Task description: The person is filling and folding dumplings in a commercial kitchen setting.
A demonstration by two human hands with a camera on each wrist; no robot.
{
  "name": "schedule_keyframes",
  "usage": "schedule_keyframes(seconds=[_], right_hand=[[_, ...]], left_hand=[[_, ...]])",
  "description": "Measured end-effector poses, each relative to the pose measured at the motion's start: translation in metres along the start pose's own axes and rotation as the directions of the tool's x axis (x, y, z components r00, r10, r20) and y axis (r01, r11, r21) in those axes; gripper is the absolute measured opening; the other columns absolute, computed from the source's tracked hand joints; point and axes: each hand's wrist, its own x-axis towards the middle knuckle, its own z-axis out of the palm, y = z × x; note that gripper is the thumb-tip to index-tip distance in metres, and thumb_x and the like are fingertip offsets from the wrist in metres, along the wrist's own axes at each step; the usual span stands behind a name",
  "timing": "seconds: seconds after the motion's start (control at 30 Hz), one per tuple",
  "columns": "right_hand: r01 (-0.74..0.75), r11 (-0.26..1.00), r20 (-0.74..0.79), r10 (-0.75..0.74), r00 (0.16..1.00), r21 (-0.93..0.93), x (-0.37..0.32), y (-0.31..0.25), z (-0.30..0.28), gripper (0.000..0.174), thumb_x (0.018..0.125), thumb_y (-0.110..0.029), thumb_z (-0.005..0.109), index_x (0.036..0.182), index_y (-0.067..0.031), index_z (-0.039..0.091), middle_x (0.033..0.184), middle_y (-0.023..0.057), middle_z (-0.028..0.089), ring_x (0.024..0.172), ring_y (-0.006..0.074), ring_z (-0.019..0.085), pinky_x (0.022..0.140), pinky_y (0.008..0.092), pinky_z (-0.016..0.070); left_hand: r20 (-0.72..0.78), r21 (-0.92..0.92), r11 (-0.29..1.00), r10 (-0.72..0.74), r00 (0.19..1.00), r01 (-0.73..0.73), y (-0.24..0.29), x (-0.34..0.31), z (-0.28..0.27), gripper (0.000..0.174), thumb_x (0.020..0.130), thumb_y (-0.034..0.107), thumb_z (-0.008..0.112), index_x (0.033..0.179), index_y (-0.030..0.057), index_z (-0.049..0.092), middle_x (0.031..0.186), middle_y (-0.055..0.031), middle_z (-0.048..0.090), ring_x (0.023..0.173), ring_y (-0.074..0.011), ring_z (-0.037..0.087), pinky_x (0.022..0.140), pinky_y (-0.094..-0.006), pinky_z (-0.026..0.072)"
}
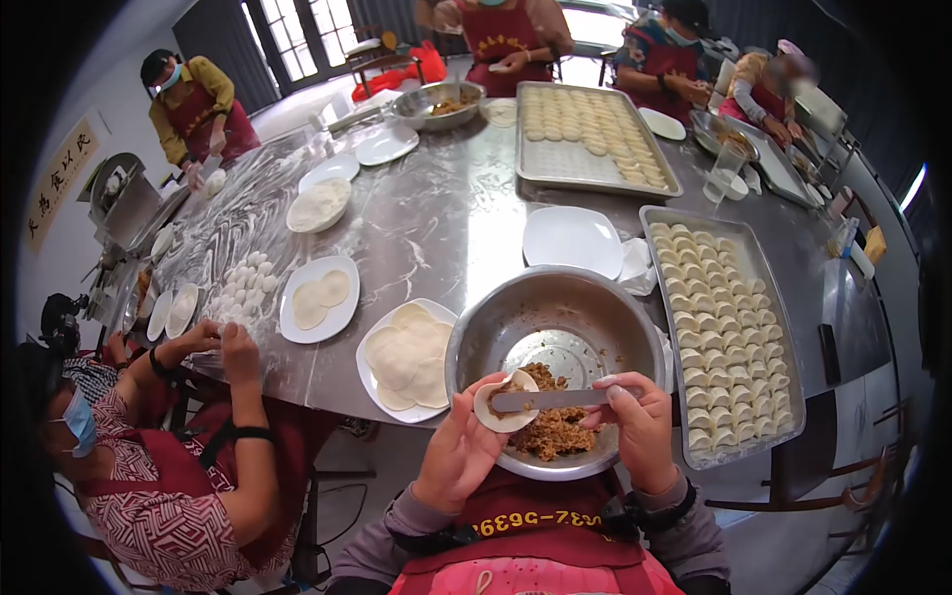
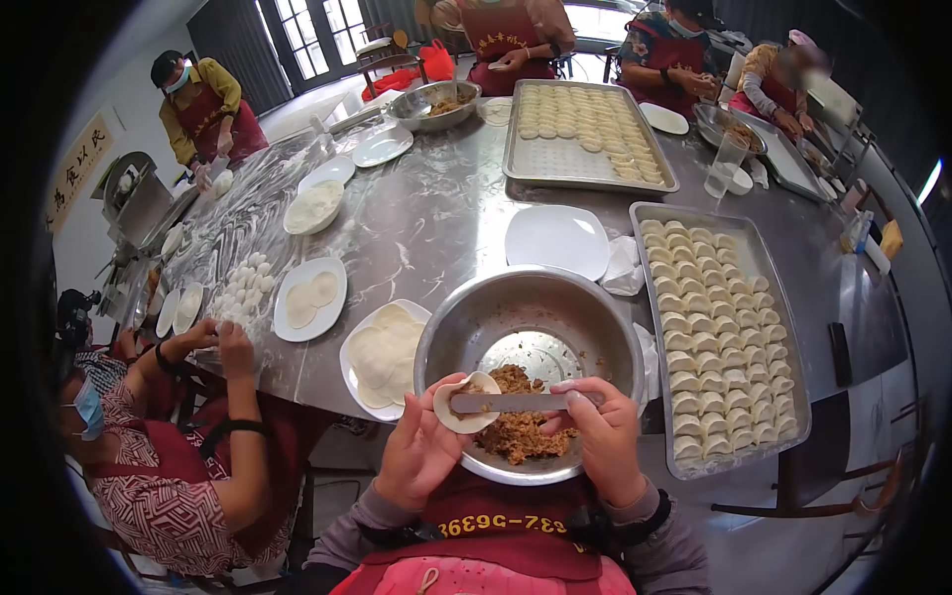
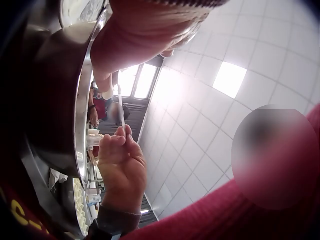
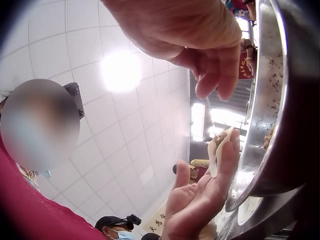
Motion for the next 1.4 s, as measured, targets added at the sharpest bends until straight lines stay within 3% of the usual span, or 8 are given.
schedule_keyframes(seconds=[0.17, 0.3, 0.37, 0.43, 0.53, 1.17, 1.3, 1.4], right_hand=[[-0.006, 1.000, -0.025, 0.006, 1.000, 0.008, -0.003, -0.010, 0.006, 0.020, 0.093, -0.005, 0.046, 0.103, 0.0078, 0.058, 0.085, 0.0183, 0.065, 0.070, 0.0209, 0.066, 0.067, 0.0288, 0.0556], [0.298, 0.917, -0.029, -0.317, 0.948, -0.266, -0.013, -0.021, 0.003, 0.019, 0.091, -0.002, 0.047, 0.104, 0.0070, 0.059, 0.086, 0.0171, 0.066, 0.072, 0.0194, 0.066, 0.065, 0.0293, 0.0540], [0.622, 0.500, 0.271, -0.605, 0.748, -0.603, -0.019, -0.019, 0.002, 0.020, 0.082, 0.005, 0.054, 0.099, 0.0001, 0.064, 0.085, 0.0156, 0.065, 0.072, 0.0256, 0.066, 0.069, 0.0325, 0.0534], [0.796, 0.155, 0.559, -0.634, 0.534, -0.585, -0.020, -0.014, 0.011, 0.018, 0.079, 0.001, 0.058, 0.095, -0.0021, 0.066, 0.090, 0.0152, 0.065, 0.076, 0.0256, 0.065, 0.074, 0.0361, 0.0529], [0.811, -0.031, 0.680, -0.564, 0.468, -0.584, -0.026, -0.004, 0.017, 0.020, 0.076, -0.005, 0.061, 0.095, -0.0033, 0.066, 0.097, 0.0141, 0.065, 0.080, 0.0238, 0.064, 0.081, 0.0399, 0.0508], [0.790, -0.045, 0.704, -0.486, 0.518, -0.612, -0.034, 0.012, 0.023, 0.019, 0.075, -0.007, 0.062, 0.094, -0.0028, 0.065, 0.095, 0.0137, 0.066, 0.080, 0.0238, 0.064, 0.088, 0.0430, 0.0467], [0.777, 0.193, 0.509, -0.658, 0.556, -0.599, -0.026, -0.021, 0.018, 0.021, 0.076, 0.002, 0.059, 0.096, -0.0022, 0.064, 0.090, 0.0147, 0.067, 0.078, 0.0260, 0.064, 0.080, 0.0425, 0.0499], [0.662, 0.274, 0.503, -0.471, 0.725, -0.698, -0.027, -0.044, -0.008, 0.022, 0.074, 0.002, 0.062, 0.095, -0.0040, 0.065, 0.086, 0.0110, 0.066, 0.075, 0.0282, 0.063, 0.073, 0.0402, 0.0503]], left_hand=[[-0.047, -0.042, 0.999, 0.007, 0.999, -0.009, 0.001, 0.001, -0.006, 0.059, 0.097, 0.044, 0.039, 0.136, -0.0004, 0.033, 0.135, -0.0151, 0.044, 0.128, -0.0266, 0.041, 0.108, -0.0428, 0.0322], [-0.068, -0.008, 1.000, -0.002, 0.998, 0.002, 0.003, -0.002, -0.009, 0.067, 0.095, 0.051, 0.040, 0.138, 0.0009, 0.029, 0.138, -0.0149, 0.040, 0.129, -0.0275, 0.039, 0.108, -0.0426, 0.0306], [-0.027, -0.094, 0.996, 0.006, 1.000, -0.009, 0.003, -0.001, -0.014, 0.064, 0.096, 0.048, 0.038, 0.139, 0.0011, 0.027, 0.139, -0.0148, 0.039, 0.130, -0.0265, 0.038, 0.108, -0.0419, 0.0307], [-0.025, -0.113, 0.993, 0.033, 0.999, -0.035, 0.005, 0.001, -0.011, 0.066, 0.096, 0.050, 0.038, 0.139, 0.0010, 0.027, 0.140, -0.0148, 0.037, 0.131, -0.0265, 0.036, 0.109, -0.0419, 0.0286], [0.004, -0.139, 0.989, 0.054, 0.999, -0.052, 0.008, 0.002, -0.008, 0.068, 0.095, 0.051, 0.038, 0.139, 0.0011, 0.027, 0.141, -0.0149, 0.036, 0.132, -0.0267, 0.034, 0.111, -0.0420, 0.0257], [-0.041, -0.172, 0.979, 0.100, 0.994, -0.105, 0.009, 0.009, -0.012, 0.067, 0.096, 0.049, 0.037, 0.139, -0.0014, 0.025, 0.140, -0.0168, 0.037, 0.131, -0.0272, 0.035, 0.112, -0.0425, 0.0254], [-0.026, -0.072, 0.994, 0.083, 0.996, -0.085, 0.020, 0.010, -0.015, 0.061, 0.098, 0.045, 0.037, 0.137, -0.0018, 0.029, 0.137, -0.0163, 0.041, 0.129, -0.0270, 0.039, 0.109, -0.0419, 0.0300], [-0.083, 0.065, 0.996, 0.068, 0.994, -0.063, 0.027, 0.000, -0.017, 0.057, 0.098, 0.041, 0.040, 0.136, -0.0016, 0.033, 0.134, -0.0148, 0.045, 0.125, -0.0251, 0.044, 0.106, -0.0402, 0.0351]])
